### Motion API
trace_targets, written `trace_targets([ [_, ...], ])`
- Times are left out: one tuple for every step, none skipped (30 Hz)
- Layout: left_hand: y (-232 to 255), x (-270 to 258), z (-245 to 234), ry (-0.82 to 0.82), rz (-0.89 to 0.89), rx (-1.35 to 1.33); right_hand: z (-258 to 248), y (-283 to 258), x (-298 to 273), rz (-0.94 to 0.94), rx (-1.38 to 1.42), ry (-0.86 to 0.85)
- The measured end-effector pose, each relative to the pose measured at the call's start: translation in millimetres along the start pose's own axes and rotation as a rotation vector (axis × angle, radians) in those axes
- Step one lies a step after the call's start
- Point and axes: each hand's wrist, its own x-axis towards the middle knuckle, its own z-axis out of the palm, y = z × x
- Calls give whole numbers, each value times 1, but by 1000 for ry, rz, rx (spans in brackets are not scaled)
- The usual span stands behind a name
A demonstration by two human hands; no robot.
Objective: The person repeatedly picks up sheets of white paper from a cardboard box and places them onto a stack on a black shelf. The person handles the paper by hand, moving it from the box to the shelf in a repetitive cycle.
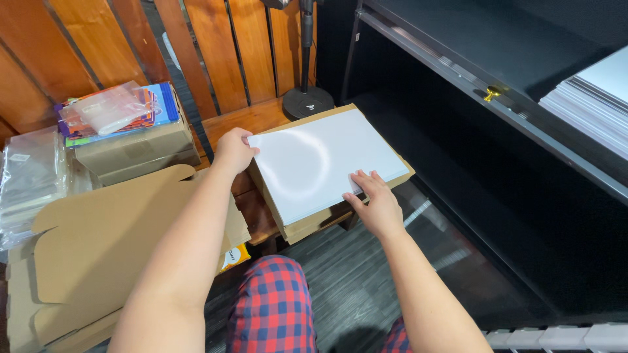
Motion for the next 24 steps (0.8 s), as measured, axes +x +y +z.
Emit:
trace_targets([
  [-8, 4, 7, 1, 1, -1, 0, 1, 0, -1, -1, 1],
  [-17, 8, 14, 30, -35, -113, 0, 1, 1, -1, -4, -3],
  [-26, 11, 20, 59, -70, -226, 1, 2, 1, -1, -7, -7],
  [-14, -11, 13, 60, -70, -226, 1, 2, 1, -2, -6, -7],
  [-1, -34, 5, 59, -120, -447, 1, 2, 1, -5, -14, 0],
  [12, -57, -3, 58, -170, -668, 1, 2, 0, -7, -21, 7],
  [11, -60, 1, 58, -170, -668, 1, 2, 1, -7, -21, 7],
  [9, -64, 4, 30, -209, -718, 1, 2, 1, -19, -25, 9],
  [7, -69, 8, 2, -249, -769, 1, 2, 1, -30, -29, 11],
  [10, -82, 6, 5, -250, -768, 3, 3, 2, -32, -28, 9],
  [13, -95, 5, -32, -267, -842, 4, 5, 2, -38, -8, 27],
  [15, -108, 3, -69, -283, -915, 7, 6, 2, -44, 12, 46],
  [16, -117, 4, -66, -284, -913, 11, 9, 4, -46, 14, 44],
  [17, -126, 6, -110, -302, -965, 15, 12, 5, -45, 41, 71],
  [18, -135, 9, -153, -320, -1017, 20, 15, 7, -44, 67, 98],
  [19, -141, 11, -152, -322, -1015, 21, 13, 4, -44, 69, 96],
  [21, -147, 13, -190, -342, -1067, 23, 11, 2, -8, 120, 122],
  [22, -153, 15, -229, -364, -1119, 25, 9, 0, 29, 170, 147],
  [20, -156, 19, -227, -368, -1117, 28, 3, -5, 30, 171, 143],
  [18, -158, 23, -234, -378, -1159, 31, -3, -8, 104, 250, 215],
  [17, -160, 26, -240, -388, -1200, 34, -8, -12, 179, 328, 288],
  [17, -161, 27, -240, -390, -1200, 37, -20, -19, 180, 328, 287],
  [18, -163, 28, -244, -387, -1226, 40, -32, -26, 217, 563, 287],
  [18, -165, 28, -249, -384, -1251, 43, -45, -34, 253, 799, 285],
])
